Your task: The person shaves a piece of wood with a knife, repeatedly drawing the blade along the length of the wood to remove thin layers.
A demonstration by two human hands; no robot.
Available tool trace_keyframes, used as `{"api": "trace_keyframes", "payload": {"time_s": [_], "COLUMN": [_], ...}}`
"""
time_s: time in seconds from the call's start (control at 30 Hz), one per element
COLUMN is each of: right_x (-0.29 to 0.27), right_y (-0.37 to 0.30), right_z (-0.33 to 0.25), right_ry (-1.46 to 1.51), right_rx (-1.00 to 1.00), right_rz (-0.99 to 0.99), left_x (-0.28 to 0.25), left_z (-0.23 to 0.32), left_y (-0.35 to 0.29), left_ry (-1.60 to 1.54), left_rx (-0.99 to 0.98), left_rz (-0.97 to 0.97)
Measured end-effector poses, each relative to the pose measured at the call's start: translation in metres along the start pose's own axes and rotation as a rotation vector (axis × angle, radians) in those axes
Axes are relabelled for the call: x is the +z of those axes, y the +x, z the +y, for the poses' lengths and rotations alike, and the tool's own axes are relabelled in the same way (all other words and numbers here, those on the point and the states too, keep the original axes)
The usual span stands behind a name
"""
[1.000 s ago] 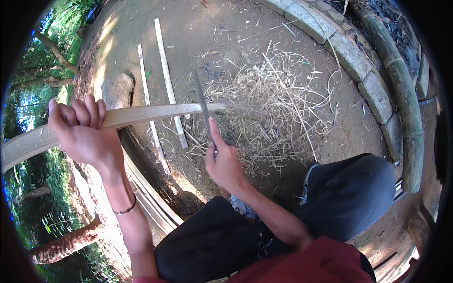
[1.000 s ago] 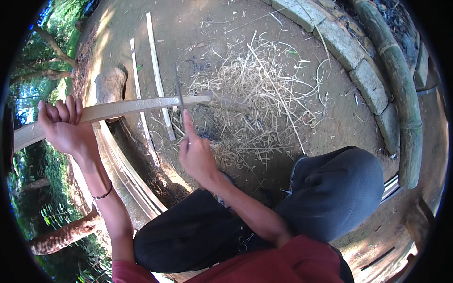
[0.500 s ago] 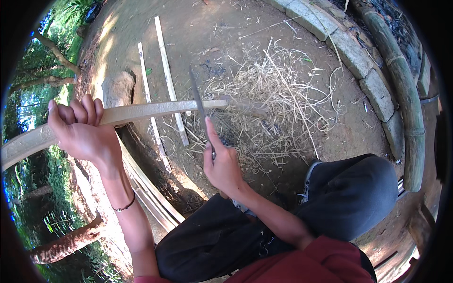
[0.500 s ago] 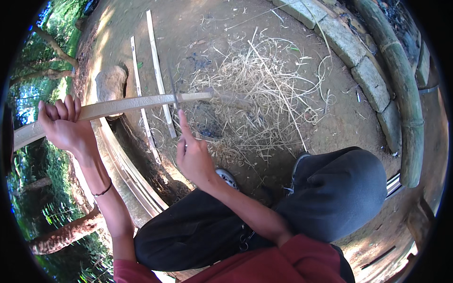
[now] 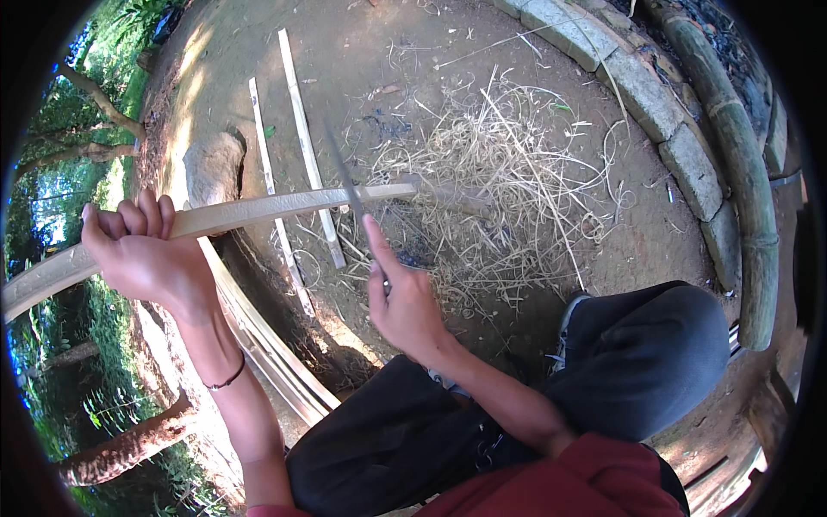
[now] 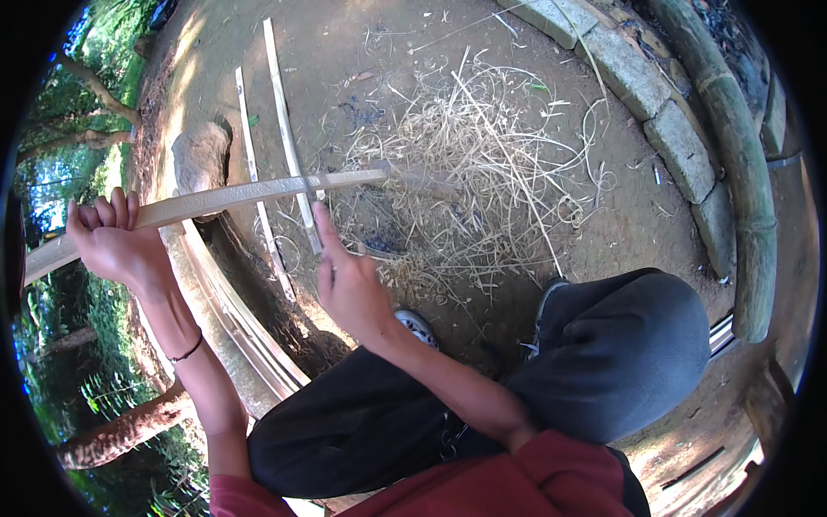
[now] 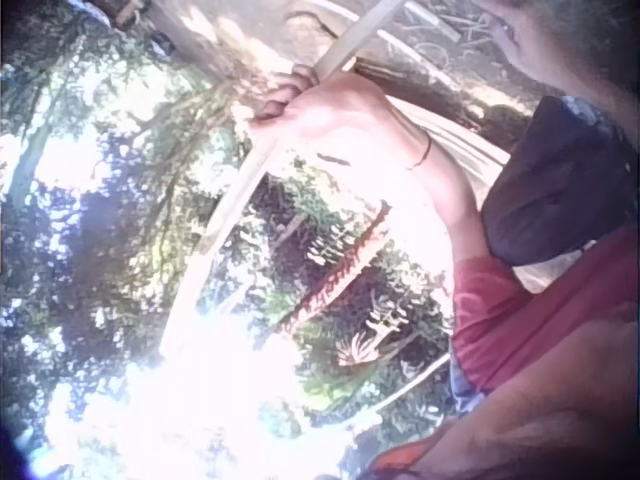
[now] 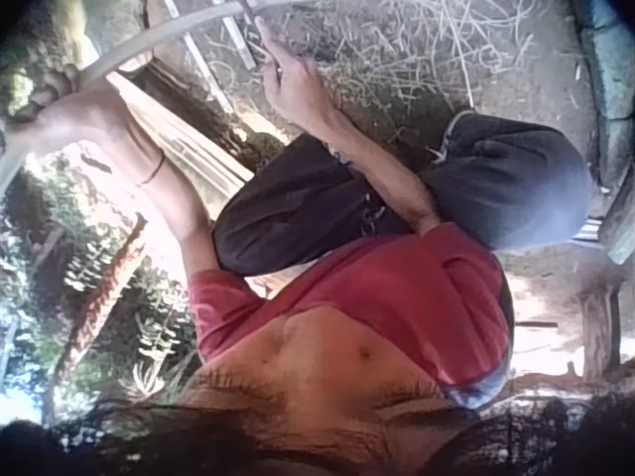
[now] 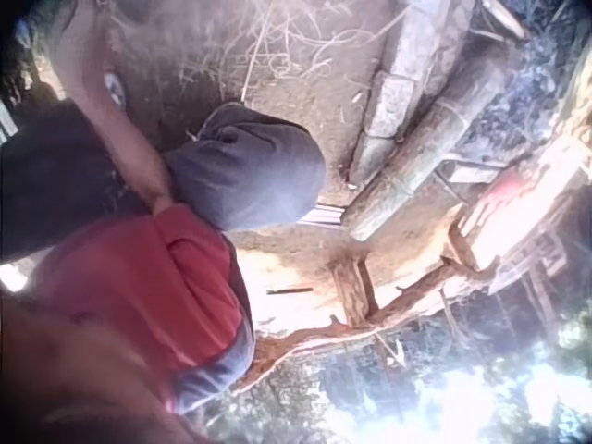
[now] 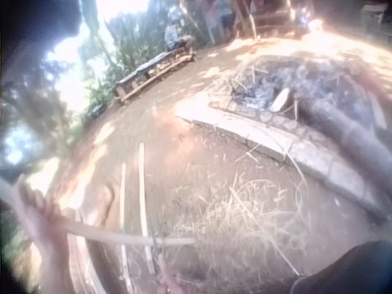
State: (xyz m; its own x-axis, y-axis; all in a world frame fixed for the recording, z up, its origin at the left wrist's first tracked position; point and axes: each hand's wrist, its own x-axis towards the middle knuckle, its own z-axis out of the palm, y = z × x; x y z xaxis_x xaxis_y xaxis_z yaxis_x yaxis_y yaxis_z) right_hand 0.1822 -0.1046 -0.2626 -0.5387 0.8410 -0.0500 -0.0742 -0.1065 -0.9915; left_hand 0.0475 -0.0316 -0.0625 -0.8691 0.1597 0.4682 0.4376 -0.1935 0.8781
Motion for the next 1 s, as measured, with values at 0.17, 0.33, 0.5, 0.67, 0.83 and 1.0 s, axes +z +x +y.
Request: {"api": "trace_keyframes", "payload": {"time_s": [0.17, 0.33, 0.5, 0.67, 0.83, 1.0], "right_x": [0.000, 0.004, 0.006, 0.000, 0.004, -0.007], "right_y": [-0.005, 0.000, -0.012, -0.001, -0.010, 0.003], "right_z": [-0.007, -0.002, -0.024, -0.004, -0.032, 0.012], "right_ry": [-0.011, -0.052, -0.084, -0.085, -0.018, -0.105], "right_rx": [-0.073, -0.056, -0.111, -0.031, -0.207, 0.044], "right_rz": [-0.052, -0.064, -0.122, -0.037, -0.031, -0.085], "left_x": [-0.023, -0.017, -0.025, -0.018, -0.014, -0.015], "left_z": [-0.007, -0.011, -0.010, -0.005, -0.004, -0.004], "left_y": [0.013, 0.018, 0.018, 0.003, -0.002, 0.005], "left_ry": [0.026, 0.080, 0.038, 0.060, 0.031, 0.132], "left_rx": [0.023, 0.030, 0.072, -0.012, 0.052, 0.040], "left_rz": [-0.150, 0.103, -0.033, 0.084, -0.044, 0.033]}}
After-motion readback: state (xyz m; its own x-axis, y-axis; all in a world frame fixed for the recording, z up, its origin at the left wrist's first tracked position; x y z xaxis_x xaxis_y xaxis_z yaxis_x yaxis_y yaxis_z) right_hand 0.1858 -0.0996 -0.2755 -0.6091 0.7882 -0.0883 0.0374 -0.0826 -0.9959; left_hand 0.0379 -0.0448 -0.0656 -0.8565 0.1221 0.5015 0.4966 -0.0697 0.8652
